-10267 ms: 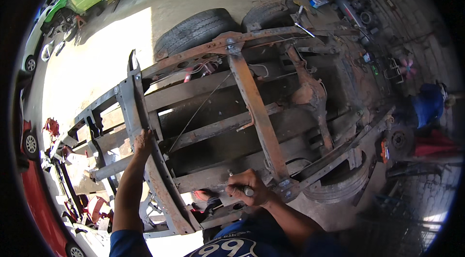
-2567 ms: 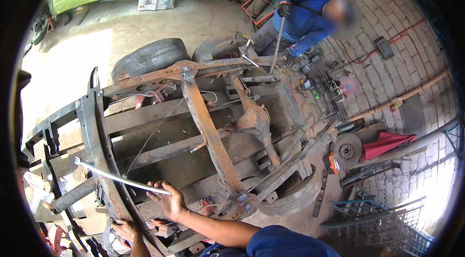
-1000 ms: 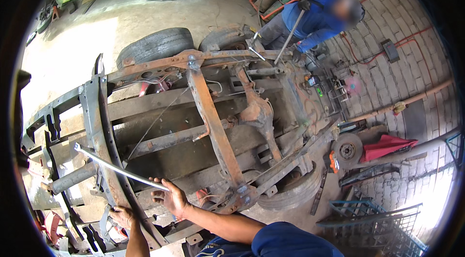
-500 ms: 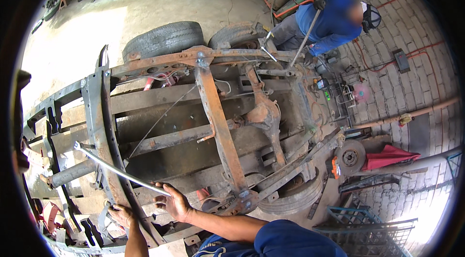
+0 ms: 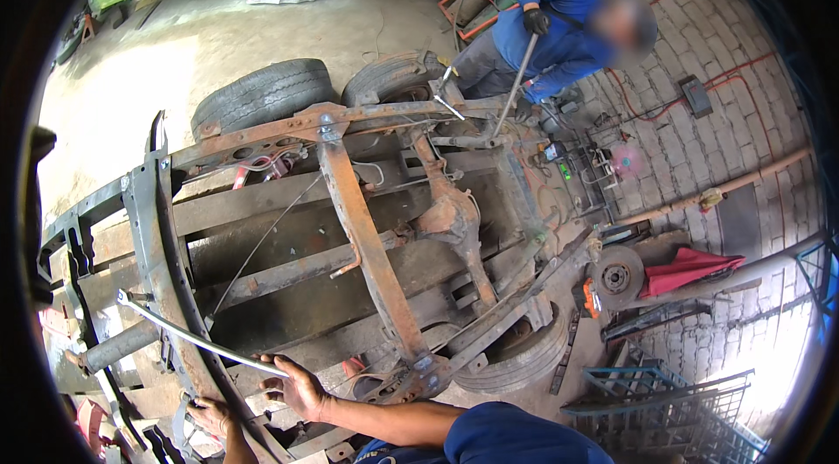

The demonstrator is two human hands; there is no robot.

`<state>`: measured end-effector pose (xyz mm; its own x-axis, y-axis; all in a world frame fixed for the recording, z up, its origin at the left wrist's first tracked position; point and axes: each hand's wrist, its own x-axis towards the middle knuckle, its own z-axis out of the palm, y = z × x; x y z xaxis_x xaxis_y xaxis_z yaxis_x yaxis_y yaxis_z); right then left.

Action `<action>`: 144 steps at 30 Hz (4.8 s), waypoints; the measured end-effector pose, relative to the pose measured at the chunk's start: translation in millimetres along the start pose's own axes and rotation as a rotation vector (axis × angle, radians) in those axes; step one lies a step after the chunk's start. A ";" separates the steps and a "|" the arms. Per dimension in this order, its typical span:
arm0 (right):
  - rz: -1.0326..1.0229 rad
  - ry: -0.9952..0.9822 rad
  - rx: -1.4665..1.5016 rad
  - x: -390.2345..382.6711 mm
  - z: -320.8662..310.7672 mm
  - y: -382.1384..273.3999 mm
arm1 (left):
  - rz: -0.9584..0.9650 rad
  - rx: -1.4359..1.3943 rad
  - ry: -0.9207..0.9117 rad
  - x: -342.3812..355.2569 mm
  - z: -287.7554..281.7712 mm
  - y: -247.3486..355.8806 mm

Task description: The person uses a wrench to loosen and remove bolts from a car chassis frame in a workshop. He repeatedly positions the wrench, turns it, and removes fasteners from various points on the frame. After finishing, he walks away from the frame toward the workshop entrance.

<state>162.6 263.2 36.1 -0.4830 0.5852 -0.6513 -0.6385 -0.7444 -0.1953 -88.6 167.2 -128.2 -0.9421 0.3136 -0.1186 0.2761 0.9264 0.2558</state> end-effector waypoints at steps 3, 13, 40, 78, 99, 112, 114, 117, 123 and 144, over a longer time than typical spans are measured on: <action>0.000 -0.006 -0.005 0.0 0.7 0.5 | 0.013 0.030 0.027 1.3 4.3 -3.7; -0.007 -0.023 0.024 1.7 -2.8 2.8 | -0.005 0.007 -0.094 5.9 2.0 -6.0; -0.001 -0.032 0.045 0.1 -2.1 0.3 | -0.025 -0.013 -0.046 4.0 2.3 -5.2; -0.014 -0.040 0.020 -0.9 -0.1 -0.5 | 0.012 -0.033 -0.002 0.5 -4.5 3.2; -0.008 0.030 -0.075 -3.7 3.4 -5.0 | -0.001 -0.109 0.109 -11.6 -5.5 8.8; -0.074 -0.055 -0.054 1.0 -0.5 -3.7 | 0.027 -0.424 0.162 17.1 -52.3 34.9; -0.104 -0.072 -0.077 2.2 -1.0 -1.2 | 0.165 -0.667 0.225 62.8 -81.3 82.4; -0.154 -0.053 -0.072 2.0 1.6 2.2 | 0.369 -0.871 -0.029 143.1 -121.4 168.3; -0.152 -0.034 -0.112 -13.1 12.3 4.8 | 0.457 -0.460 -0.382 192.3 -108.1 246.4; -0.395 0.223 0.188 134.6 15.1 -125.4 | 0.499 -0.630 -0.520 192.8 -112.3 237.2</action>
<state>168.6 440.1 -15.9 -0.0554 0.7129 -0.6991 -0.8542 -0.3964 -0.3365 -226.1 424.0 17.4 -0.4989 0.8359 -0.2288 0.3270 0.4260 0.8436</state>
